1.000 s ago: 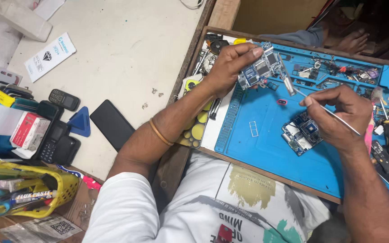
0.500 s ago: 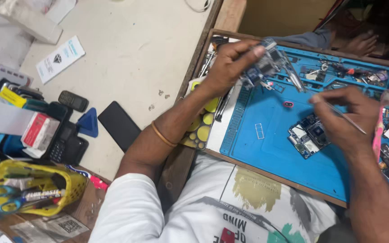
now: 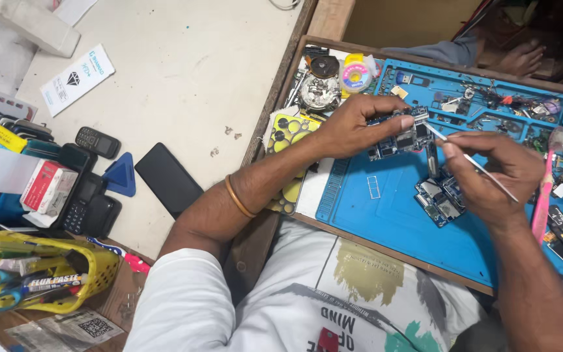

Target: The person holds a small circuit board and uses tweezers to manipulate components on its surface. They repeatedly adjust the board's orientation and use the tweezers to probe or reposition small parts.

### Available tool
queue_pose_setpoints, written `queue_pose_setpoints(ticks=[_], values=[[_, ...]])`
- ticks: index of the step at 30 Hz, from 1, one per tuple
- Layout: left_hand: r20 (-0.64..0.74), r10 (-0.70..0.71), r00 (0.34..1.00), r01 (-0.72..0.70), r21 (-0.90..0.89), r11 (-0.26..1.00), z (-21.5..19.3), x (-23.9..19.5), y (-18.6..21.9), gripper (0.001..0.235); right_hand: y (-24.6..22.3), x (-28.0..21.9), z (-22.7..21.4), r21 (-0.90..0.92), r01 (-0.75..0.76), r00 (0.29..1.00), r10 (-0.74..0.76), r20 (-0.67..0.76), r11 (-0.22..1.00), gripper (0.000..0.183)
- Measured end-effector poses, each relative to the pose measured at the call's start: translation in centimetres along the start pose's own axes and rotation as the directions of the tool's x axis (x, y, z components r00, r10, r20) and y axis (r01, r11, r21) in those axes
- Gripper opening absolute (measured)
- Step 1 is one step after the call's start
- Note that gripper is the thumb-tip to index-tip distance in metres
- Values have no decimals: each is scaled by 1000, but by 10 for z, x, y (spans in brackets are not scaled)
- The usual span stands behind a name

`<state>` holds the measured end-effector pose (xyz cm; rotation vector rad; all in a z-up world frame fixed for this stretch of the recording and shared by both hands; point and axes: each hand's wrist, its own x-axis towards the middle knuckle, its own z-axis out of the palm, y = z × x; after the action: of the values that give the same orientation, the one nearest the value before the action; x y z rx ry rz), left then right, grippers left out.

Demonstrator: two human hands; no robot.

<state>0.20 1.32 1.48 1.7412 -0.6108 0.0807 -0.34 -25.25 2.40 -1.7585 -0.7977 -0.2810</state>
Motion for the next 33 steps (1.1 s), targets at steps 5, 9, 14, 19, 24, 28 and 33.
queue_pose_setpoints(ticks=[5,9,14,19,24,28,33], values=[[18,-43,999,44,-53,998,2,0,1,32,10,-4,-4,-85,17,999,-13,50,996,8],[44,-93,995,96,-90,991,4,1,-2,33,14,-8,-2,18,-53,999,53,12,998,9],[30,-21,999,25,-174,984,3,-3,-15,32,16,7,-9,-86,-47,970,25,-243,995,9],[-182,-51,982,-25,-397,918,3,3,-36,33,9,15,-13,97,-55,961,79,-265,994,14],[-166,-311,936,142,-630,763,-3,8,-40,38,-3,8,-4,-240,36,985,-74,-154,970,12],[-142,-338,930,201,-573,794,-1,8,-30,42,-6,9,-7,-518,166,974,-223,-49,839,10],[-105,-313,944,191,-599,777,1,9,-25,43,-5,12,-3,-390,178,983,-182,27,904,4]])
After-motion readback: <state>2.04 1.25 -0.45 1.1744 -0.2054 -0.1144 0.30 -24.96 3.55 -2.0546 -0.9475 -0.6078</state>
